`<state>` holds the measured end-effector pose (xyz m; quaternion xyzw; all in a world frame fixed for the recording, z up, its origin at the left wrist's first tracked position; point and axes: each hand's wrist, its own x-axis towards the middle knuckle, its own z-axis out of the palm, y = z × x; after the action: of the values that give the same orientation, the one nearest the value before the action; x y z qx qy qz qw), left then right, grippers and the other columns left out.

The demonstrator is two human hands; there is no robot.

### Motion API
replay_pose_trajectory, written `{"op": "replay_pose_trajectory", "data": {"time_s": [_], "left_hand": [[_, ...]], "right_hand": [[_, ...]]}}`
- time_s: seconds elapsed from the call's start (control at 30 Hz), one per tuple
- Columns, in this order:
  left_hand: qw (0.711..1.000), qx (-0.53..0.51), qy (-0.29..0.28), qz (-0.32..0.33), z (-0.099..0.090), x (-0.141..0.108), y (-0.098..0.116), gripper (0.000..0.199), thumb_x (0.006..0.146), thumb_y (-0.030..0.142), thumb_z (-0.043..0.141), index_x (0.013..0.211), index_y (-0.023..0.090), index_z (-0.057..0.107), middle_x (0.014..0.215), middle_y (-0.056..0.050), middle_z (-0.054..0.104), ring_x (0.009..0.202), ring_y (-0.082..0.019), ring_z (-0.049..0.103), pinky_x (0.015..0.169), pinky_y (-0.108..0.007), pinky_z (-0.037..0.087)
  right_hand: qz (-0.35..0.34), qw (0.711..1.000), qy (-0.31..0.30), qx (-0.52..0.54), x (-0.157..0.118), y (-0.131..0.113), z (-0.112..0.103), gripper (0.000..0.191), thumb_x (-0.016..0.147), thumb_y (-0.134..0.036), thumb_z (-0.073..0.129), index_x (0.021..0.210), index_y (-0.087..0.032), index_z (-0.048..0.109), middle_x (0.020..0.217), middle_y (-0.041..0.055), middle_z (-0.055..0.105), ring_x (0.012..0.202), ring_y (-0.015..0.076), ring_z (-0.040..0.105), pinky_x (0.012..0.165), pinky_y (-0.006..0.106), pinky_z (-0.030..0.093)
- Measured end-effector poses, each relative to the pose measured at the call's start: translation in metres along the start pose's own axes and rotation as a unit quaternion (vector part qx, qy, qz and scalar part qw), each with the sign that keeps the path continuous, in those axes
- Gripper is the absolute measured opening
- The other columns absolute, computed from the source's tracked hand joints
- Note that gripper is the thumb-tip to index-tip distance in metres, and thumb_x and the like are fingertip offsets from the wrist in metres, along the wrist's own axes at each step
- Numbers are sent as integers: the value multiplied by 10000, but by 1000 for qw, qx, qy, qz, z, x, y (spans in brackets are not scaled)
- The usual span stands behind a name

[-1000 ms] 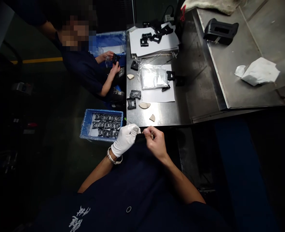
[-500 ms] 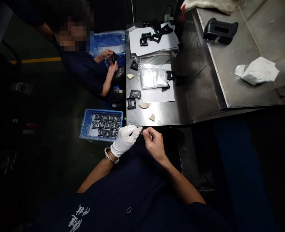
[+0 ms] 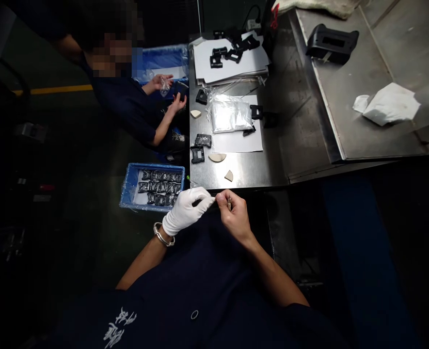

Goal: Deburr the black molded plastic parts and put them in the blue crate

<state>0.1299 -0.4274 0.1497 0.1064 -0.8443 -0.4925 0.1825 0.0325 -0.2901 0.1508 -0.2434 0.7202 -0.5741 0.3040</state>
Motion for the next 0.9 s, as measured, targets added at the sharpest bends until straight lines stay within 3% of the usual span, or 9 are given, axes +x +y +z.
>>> {"op": "replay_pose_trajectory", "data": {"time_s": [0.13, 0.23, 0.33, 0.4, 0.47, 0.57, 0.67, 0.9], "left_hand": [[997, 21, 66, -28, 0, 1, 0, 355, 974, 315, 520, 667, 156, 603, 644, -19, 609, 608, -118, 556, 616, -270, 437], [990, -27, 109, -79, -2, -1, 0, 434, 1011, 352, 446, 668, 153, 623, 638, -32, 639, 572, -118, 587, 579, -265, 460], [971, -143, 106, -162, -8, -3, 5, 487, 1030, 427, 362, 788, 152, 683, 702, -50, 691, 468, -106, 575, 445, -240, 452], [959, -195, 94, -184, -13, -4, 9, 508, 1031, 460, 329, 875, 151, 701, 782, -68, 721, 448, -105, 576, 414, -240, 464], [959, -203, 87, -176, -17, -4, 12, 521, 1033, 467, 310, 910, 152, 707, 855, -81, 737, 498, -116, 611, 462, -256, 513], [973, -164, 85, -141, -21, -2, 14, 510, 1037, 447, 314, 904, 159, 714, 897, -87, 740, 697, -164, 688, 656, -310, 589], [983, -128, 80, -107, -22, -1, 15, 485, 1041, 410, 321, 891, 167, 712, 898, -87, 736, 866, -197, 701, 831, -356, 580], [985, -128, 67, -96, -23, -1, 14, 440, 1044, 357, 330, 886, 179, 700, 913, -73, 727, 881, -191, 692, 832, -358, 556]], "right_hand": [[-33, 998, -39, -44, 0, -6, -3, 323, 967, -440, 532, 827, -171, 643, 602, -32, 447, 543, 90, 360, 518, 249, 293], [-52, 994, -65, -67, 2, -7, -5, 325, 965, -431, 539, 801, -169, 641, 618, -26, 456, 561, 90, 373, 529, 247, 297], [-24, 998, -52, -27, 4, -5, -6, 358, 951, -475, 549, 789, -167, 629, 594, -28, 437, 539, 91, 368, 503, 249, 287], [-2, 999, -41, 14, 4, -3, -7, 367, 936, -504, 565, 816, -166, 642, 566, -35, 418, 506, 90, 353, 479, 251, 277], [8, 998, -35, 42, 4, -2, -8, 370, 924, -516, 579, 830, -166, 650, 547, -42, 396, 484, 87, 336, 463, 252, 266], [-1, 999, -28, 39, 4, -5, -11, 366, 921, -512, 584, 823, -166, 653, 541, -40, 394, 481, 88, 336, 456, 253, 256], [-21, 1000, -19, 11, 4, -10, -13, 363, 927, -499, 579, 805, -166, 656, 547, -30, 418, 490, 91, 355, 459, 256, 258], [-28, 1000, 5, 8, 4, -13, -15, 339, 932, -477, 583, 807, -172, 663, 550, -36, 419, 482, 86, 355, 469, 254, 270]]}}
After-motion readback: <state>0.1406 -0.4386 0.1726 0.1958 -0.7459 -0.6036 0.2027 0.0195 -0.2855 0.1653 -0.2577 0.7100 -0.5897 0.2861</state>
